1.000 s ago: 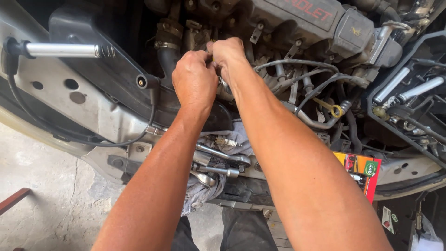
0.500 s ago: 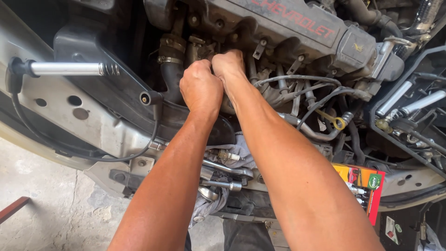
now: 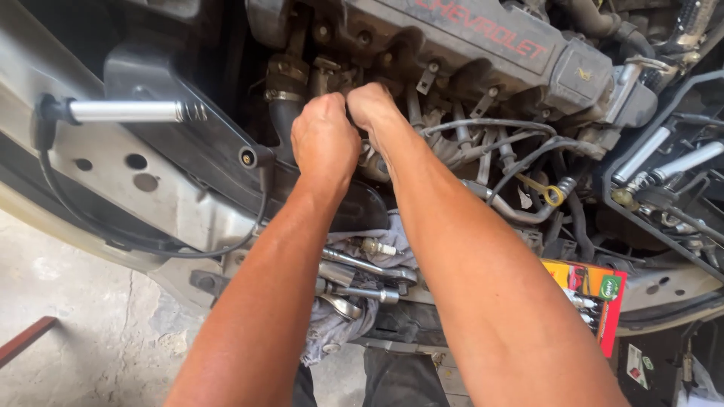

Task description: Removing and inspecting spark plugs from a car engine using a socket wrench and cleaning the area with a rag.

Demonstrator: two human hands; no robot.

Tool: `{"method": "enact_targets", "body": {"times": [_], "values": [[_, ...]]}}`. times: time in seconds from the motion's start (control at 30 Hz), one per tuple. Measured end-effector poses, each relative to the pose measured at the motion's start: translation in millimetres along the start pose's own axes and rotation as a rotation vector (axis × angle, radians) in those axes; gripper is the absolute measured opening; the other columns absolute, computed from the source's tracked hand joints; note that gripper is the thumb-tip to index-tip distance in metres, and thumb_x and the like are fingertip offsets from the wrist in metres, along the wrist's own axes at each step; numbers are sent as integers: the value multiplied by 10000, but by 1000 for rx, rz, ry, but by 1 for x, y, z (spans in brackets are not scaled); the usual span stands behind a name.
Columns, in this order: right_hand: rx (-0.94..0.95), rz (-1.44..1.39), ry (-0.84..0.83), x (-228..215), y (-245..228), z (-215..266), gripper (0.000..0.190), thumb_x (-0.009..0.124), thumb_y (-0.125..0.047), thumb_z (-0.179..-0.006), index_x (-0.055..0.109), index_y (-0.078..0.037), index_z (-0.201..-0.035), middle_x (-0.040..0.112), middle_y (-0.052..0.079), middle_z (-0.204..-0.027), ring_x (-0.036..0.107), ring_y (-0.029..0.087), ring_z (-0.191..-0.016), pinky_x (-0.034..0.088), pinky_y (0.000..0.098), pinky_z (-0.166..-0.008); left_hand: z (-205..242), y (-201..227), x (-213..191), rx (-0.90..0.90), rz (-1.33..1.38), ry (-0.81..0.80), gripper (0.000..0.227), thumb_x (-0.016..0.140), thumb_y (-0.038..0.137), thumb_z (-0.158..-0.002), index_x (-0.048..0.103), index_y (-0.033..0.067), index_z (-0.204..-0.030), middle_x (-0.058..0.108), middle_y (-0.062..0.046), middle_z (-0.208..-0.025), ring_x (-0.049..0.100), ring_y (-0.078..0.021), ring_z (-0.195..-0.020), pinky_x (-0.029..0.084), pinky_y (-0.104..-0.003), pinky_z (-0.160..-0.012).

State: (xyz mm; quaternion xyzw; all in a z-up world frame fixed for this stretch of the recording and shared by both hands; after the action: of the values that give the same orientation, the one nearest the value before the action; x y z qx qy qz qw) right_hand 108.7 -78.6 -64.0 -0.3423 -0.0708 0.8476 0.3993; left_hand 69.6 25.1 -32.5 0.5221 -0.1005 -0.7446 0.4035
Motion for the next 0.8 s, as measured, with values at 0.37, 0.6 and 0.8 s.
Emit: {"method": "enact_targets", "body": {"times": [0.37,0.6,0.8], "values": [[129,42,32,0,0,-30,505,419,-151,-842,691,17,-1233,733,104,-1228,662,281,-1213,559,440,-981,-23,-2,14,-20,-2,47,241,485,65,-896,722,86,-857,695,-111,-762,740,-399,-814,624,-534,-753],[33,-21,28,38,34,-95,524,365,-119,-904,632,136,-1276,639,233,-1368,524,343,-1357,465,440,-1111,-27,8,12,118,-42,143,219,482,91,-923,692,64,-866,689,-157,-773,729,-413,-840,630,-534,-721],[-24,90,2,4,19,-51,434,549,-443,-889,784,-86,-963,773,115,-974,715,318,-1068,588,493,-853,-15,11,2,57,-62,-118,204,469,61,-931,666,66,-878,704,-169,-769,731,-438,-845,611,-549,-744]]}}
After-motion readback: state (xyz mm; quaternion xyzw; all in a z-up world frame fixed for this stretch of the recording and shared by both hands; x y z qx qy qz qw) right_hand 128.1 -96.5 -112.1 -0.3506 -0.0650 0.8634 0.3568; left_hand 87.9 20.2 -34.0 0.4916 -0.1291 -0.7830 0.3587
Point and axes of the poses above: each hand's wrist, its own z-axis away from the middle knuckle, its own x-axis out of the palm, y = z × x, the point moved 8 cm from there along -z, towards the middle knuckle
